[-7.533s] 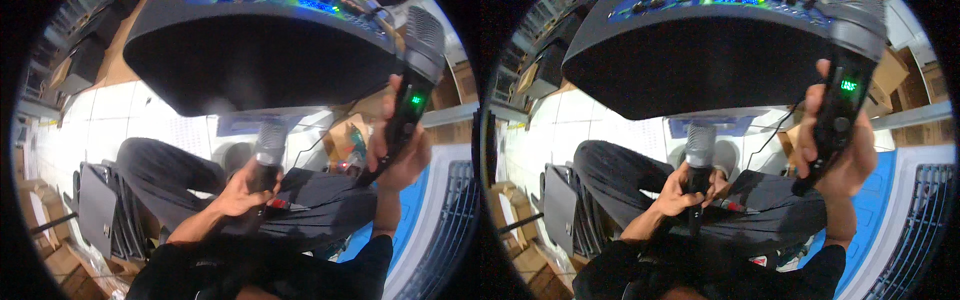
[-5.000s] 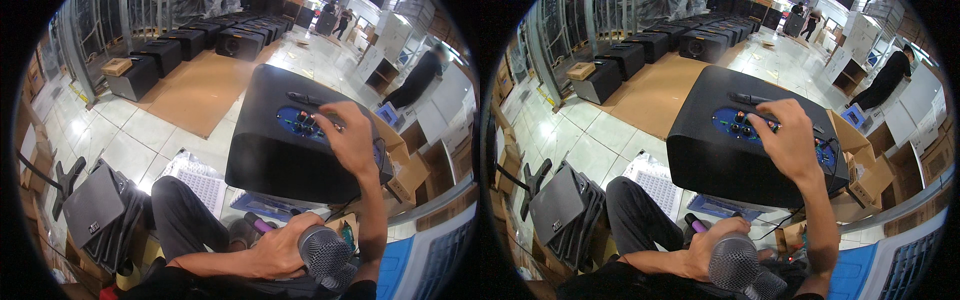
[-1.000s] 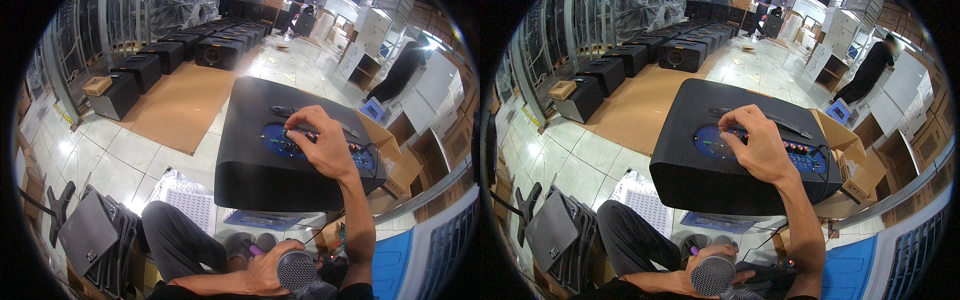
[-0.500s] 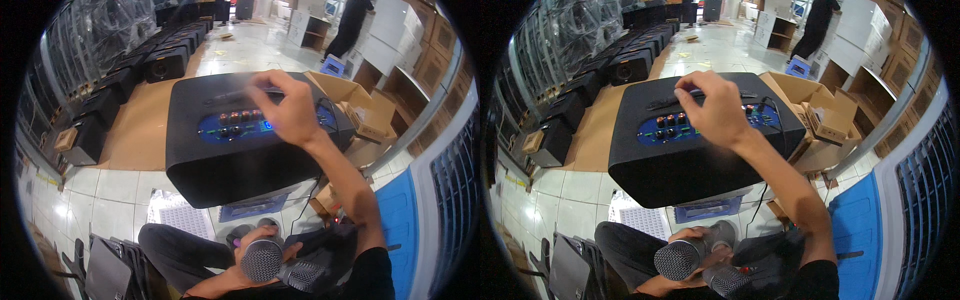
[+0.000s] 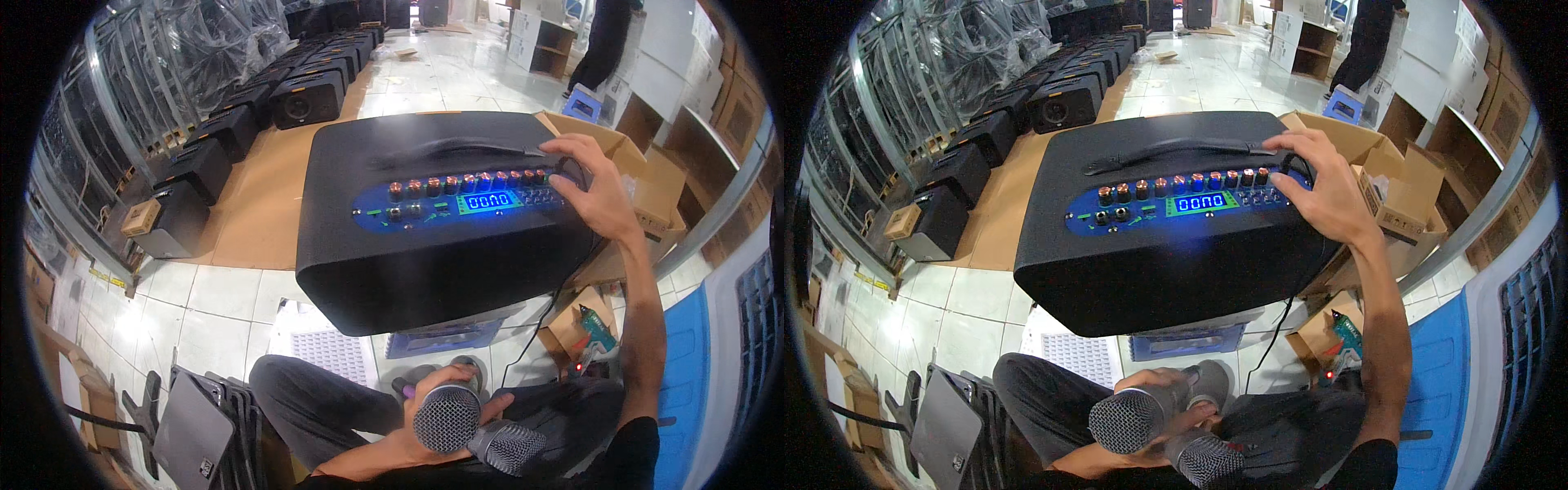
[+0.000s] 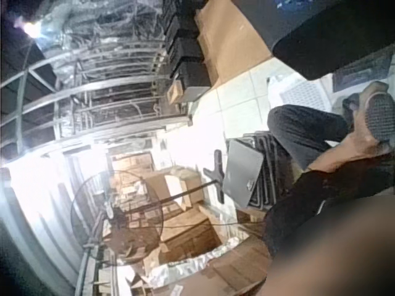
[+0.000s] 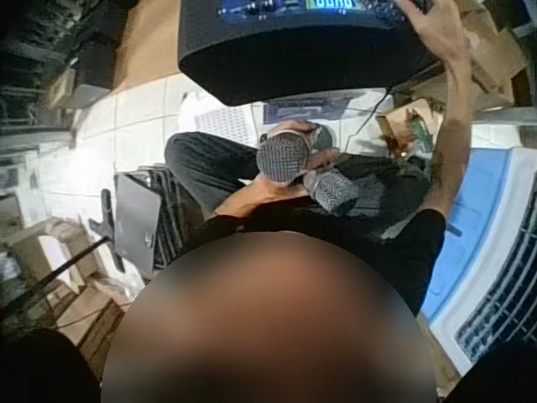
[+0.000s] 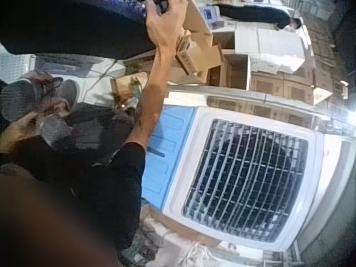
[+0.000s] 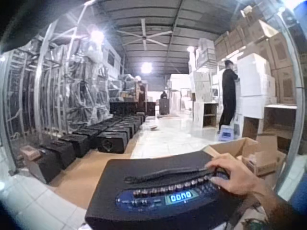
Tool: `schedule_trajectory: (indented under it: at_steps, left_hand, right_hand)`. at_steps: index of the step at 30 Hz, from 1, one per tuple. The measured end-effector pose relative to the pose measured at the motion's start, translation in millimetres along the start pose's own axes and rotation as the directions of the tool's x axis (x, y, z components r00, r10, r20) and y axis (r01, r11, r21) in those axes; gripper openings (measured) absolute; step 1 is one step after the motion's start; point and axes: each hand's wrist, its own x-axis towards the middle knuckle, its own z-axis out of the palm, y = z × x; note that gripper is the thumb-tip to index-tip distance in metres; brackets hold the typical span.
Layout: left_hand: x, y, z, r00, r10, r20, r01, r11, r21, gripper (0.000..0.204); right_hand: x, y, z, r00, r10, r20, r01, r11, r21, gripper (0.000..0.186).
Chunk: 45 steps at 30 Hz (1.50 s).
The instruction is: The person unpacks two wireless microphones from a cardboard box, inserts purple batteries into each, and then tests them by speaking into the mics while adjusting the knobs on a nearby karaoke speaker.
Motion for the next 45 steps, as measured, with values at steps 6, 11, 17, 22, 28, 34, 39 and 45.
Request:
schedule_trajectory:
  at_steps: [6,11,17,22,28,34,39,45]
  left_hand:
    - [-0.1,-9.1,12.4,0.991,-0.09,-0.097,0.093,0.995,0.025,0.071]
    - [2.7,-4.9,7.0,0.995,-0.066,-0.078,0.057,0.992,-0.108,0.07]
    - [2.8,-5.7,13.1,0.988,-0.008,-0.156,0.001,0.999,-0.049,0.065]
    - [-4.8,-6.5,11.1,0.982,-0.176,-0.065,0.166,0.976,-0.137,0.065]
    - [-6.0,-3.7,16.1,0.987,-0.117,-0.11,0.128,0.987,0.099,0.076]
    - [-5.6,-0.1,12.0,0.982,-0.169,-0.085,0.183,0.964,0.193,0.076]
    - [-5.6,3.3,11.2,0.979,-0.162,-0.122,0.168,0.985,0.039,0.076]
    - [-11.4,5.3,15.0,0.981,-0.13,-0.145,0.152,0.977,0.15,0.076]
  right_hand:
    - [5.0,17.2,4.5,0.988,-0.136,0.076,0.133,0.99,0.046,0.037]
    - [6.0,14.3,7.3,0.99,-0.084,0.109,0.082,0.996,0.025,0.033]
    - [10.7,8.5,2.4,0.984,-0.105,0.142,0.117,0.99,-0.08,0.026]
    - [15.6,7.9,0.2,0.979,-0.142,0.144,0.158,0.981,-0.109,0.023]
    - [15.3,9.2,2.2,0.986,-0.093,0.141,0.103,0.993,-0.065,0.024]
    - [14.2,14.7,7.5,0.98,-0.166,0.114,0.171,0.985,-0.036,0.026]
    - [11.9,11.8,8.9,0.986,-0.108,0.124,0.112,0.994,-0.019,0.026]
    - [9.3,7.1,7.2,0.984,-0.14,0.107,0.154,0.978,-0.142,0.033]
